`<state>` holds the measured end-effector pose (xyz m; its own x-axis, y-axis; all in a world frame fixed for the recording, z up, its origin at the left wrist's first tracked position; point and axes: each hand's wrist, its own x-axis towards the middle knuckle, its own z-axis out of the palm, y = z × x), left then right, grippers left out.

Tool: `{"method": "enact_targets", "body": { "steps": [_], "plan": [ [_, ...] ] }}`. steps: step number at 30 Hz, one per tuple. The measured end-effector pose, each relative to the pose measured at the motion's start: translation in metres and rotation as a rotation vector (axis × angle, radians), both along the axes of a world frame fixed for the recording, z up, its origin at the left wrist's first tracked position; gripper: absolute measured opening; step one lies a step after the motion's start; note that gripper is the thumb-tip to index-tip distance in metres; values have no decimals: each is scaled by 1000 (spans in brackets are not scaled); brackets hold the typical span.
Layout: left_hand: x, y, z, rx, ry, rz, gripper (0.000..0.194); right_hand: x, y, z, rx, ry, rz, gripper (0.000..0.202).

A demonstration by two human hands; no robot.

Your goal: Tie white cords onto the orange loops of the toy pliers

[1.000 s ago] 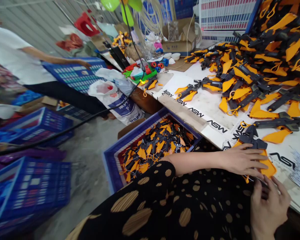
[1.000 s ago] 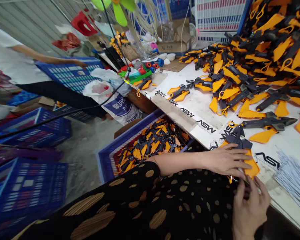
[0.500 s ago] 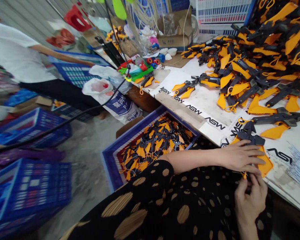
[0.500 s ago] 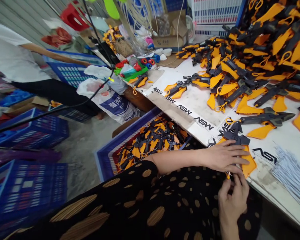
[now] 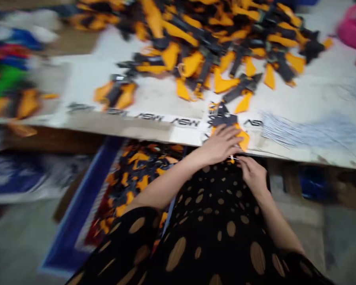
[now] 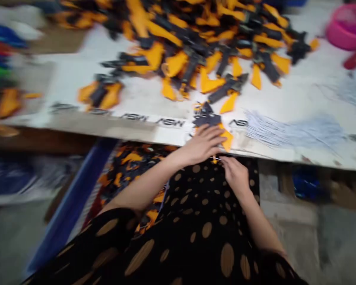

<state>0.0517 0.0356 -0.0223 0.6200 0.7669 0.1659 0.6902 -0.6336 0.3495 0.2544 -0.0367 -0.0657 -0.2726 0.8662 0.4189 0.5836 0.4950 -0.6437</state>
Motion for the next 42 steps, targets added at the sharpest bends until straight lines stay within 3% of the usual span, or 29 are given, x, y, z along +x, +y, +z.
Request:
{"method": "enact_targets", "body": {
  "steps": [3,8,10,13,16,19,23,26,30,32,36,42],
  "plan": [
    [-2,5,0,-42,-24,-26,46,16,7,7,-12,-52,-13,25],
    [-2,3,1,-59,3,-46,45,58,10,21,237,-53,-344,24],
    [-3,3,0,-73,0,-46,45,63,9,27,309,-53,-358,25],
    [-4,2,2,-106,-69,-32,44,50,3,34,375,-41,-243,28],
    [-1,-5,12,-195,-215,-30,43,21,-5,33,385,-18,-24,27],
    [6,-15,26,-359,-336,-3,42,-9,-11,23,364,-53,193,22],
    [15,-19,33,-497,-404,86,35,-34,-13,7,319,-67,281,20],
    [16,-17,33,-393,-345,113,27,-39,-15,2,266,-69,310,23],
    [9,-15,32,-9,-77,111,23,-29,-19,3,240,-39,277,32],
    [5,-14,31,103,27,73,25,-21,-21,1,199,4,223,34],
    [5,-13,25,168,87,27,24,-9,-22,-5,86,72,139,32],
    [12,-13,19,242,28,71,16,-5,-26,-13,21,60,140,31]
  ]
}}
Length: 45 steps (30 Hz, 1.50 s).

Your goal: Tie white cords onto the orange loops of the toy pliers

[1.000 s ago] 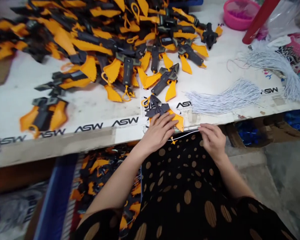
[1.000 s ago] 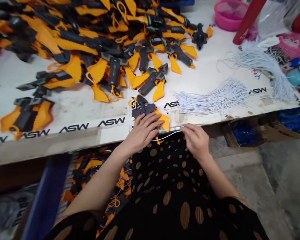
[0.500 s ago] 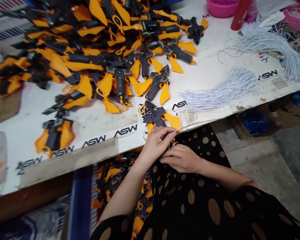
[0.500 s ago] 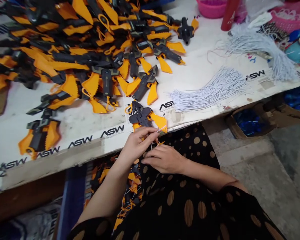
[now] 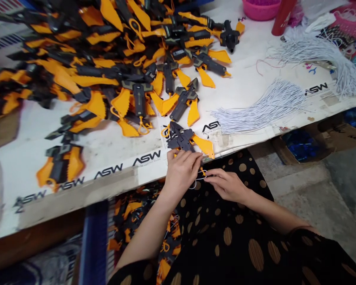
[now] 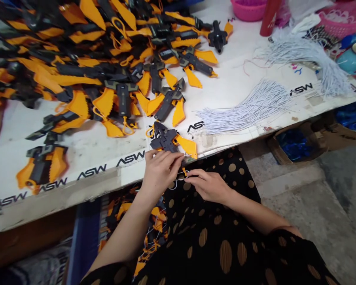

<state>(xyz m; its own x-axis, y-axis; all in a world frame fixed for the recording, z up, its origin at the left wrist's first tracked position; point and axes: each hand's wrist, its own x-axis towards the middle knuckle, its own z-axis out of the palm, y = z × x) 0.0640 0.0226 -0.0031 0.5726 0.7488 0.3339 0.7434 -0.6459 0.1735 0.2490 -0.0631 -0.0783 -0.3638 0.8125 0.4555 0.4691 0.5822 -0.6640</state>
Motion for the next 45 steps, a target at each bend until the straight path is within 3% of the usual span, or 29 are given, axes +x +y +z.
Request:
{"method": "enact_targets", "body": {
  "steps": [12,20,28,33,35,37,40,43,45],
  "plan": [
    [8,2,-6,-31,-48,-22,15,18,9,-3,-16,13,-64,35],
    [16,3,-7,-16,-28,-44,17,14,38,11,-111,64,-403,34],
    [21,5,-5,-68,3,-59,20,2,45,10,-137,48,-393,34],
    [20,12,-4,-129,-32,-32,19,3,46,7,-130,79,-383,23],
    [20,17,-5,-207,-47,-63,30,1,46,7,-150,106,-373,19],
    [20,21,-7,-295,-51,-107,41,1,47,7,-193,213,-372,16],
    [19,26,-8,-378,-115,-84,45,15,50,9,-315,567,-457,16],
    [15,28,-9,-416,-220,-54,46,53,57,15,-336,880,-597,17],
    [12,30,-10,-432,-257,-53,45,78,61,21,-280,916,-635,19]
  ]
}}
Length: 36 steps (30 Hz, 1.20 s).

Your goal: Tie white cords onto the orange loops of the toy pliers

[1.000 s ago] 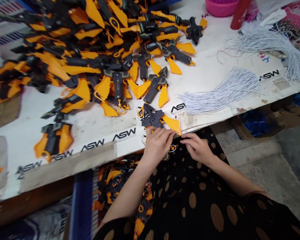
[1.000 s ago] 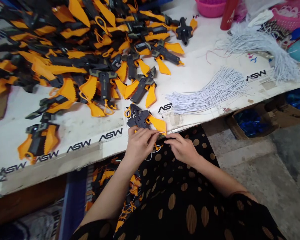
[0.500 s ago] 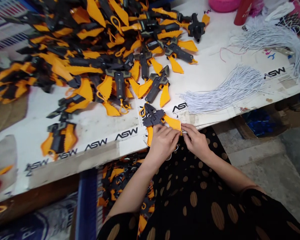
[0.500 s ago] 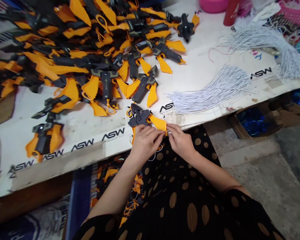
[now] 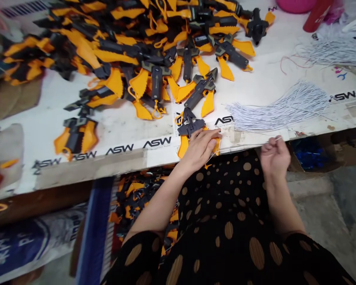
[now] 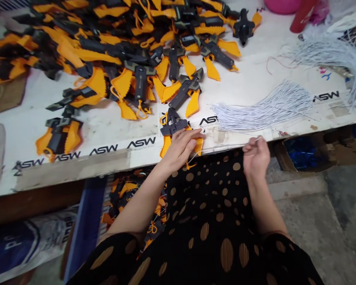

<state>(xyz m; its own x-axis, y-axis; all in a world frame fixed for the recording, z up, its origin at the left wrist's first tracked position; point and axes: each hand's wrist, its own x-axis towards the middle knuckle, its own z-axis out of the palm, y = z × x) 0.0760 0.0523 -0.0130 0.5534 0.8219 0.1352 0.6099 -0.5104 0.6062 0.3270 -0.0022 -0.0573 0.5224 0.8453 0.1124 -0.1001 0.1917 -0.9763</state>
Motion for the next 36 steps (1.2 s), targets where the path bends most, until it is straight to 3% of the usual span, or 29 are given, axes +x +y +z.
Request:
{"method": "enact_targets", "body": {
  "steps": [2,5,10,13,16,20,22,24,28,30,33,36],
  "plan": [
    [-3,1,-1,-9,-8,-6,43,12,0,7,32,-23,-19,18],
    [-7,-4,1,81,-22,-30,40,-3,-11,14,26,-103,41,14],
    [-11,-36,13,406,79,-95,29,-64,-36,15,-66,-347,455,23],
    [-18,-54,16,404,144,-50,16,-82,-41,16,-10,-375,551,20],
    [-28,-65,13,165,14,70,30,-86,-39,17,98,-483,560,13],
    [-32,-80,0,-443,-479,192,40,-91,-39,21,267,-617,498,10],
    [-29,-88,-7,-579,-690,242,40,-97,-42,24,261,-594,480,12],
    [-26,-92,-12,-466,-747,285,33,-104,-46,25,181,-509,499,12],
    [-29,-88,-11,233,-427,221,9,-109,-46,25,-54,-180,645,22],
    [-36,-82,-9,515,-237,127,13,-109,-43,23,-140,-28,730,30],
    [-46,-73,-8,658,-95,-13,16,-107,-38,21,-229,95,797,39],
    [-53,-70,-9,685,-112,-83,17,-106,-35,20,-293,173,848,43]
  ]
}}
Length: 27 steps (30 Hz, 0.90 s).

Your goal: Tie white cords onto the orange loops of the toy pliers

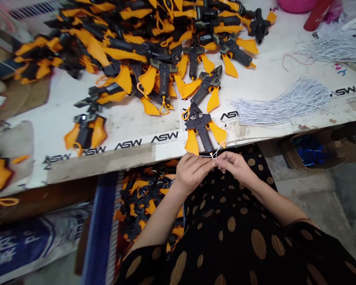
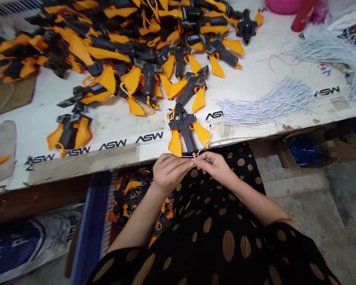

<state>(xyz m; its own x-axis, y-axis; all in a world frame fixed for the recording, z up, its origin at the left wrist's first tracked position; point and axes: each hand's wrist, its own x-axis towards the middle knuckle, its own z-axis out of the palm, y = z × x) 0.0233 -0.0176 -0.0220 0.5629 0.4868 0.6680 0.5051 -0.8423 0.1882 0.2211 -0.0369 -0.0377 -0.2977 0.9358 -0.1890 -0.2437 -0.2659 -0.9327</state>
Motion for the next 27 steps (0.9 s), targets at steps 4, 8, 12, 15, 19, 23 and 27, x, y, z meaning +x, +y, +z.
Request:
{"method": "enact_targets", "body": {
  "steps": [4,8,12,15,19,23,27],
  "plan": [
    [6,-5,-2,-52,-113,7,12,0,-2,-2,-7,44,59,42],
    [23,-16,-4,-561,-414,147,14,0,-6,0,160,-24,-12,32],
    [31,-19,-2,-1367,-696,46,44,5,-6,6,609,-265,-119,17],
    [27,-14,4,-1347,-616,71,39,11,-2,11,571,-376,-73,16],
    [18,-5,13,-924,-357,81,25,17,6,12,84,-237,167,31],
    [11,4,13,-733,-217,1,23,19,11,9,-127,-123,286,44],
    [8,4,8,-622,-172,41,23,16,10,7,-114,-157,278,37]
  ]
}}
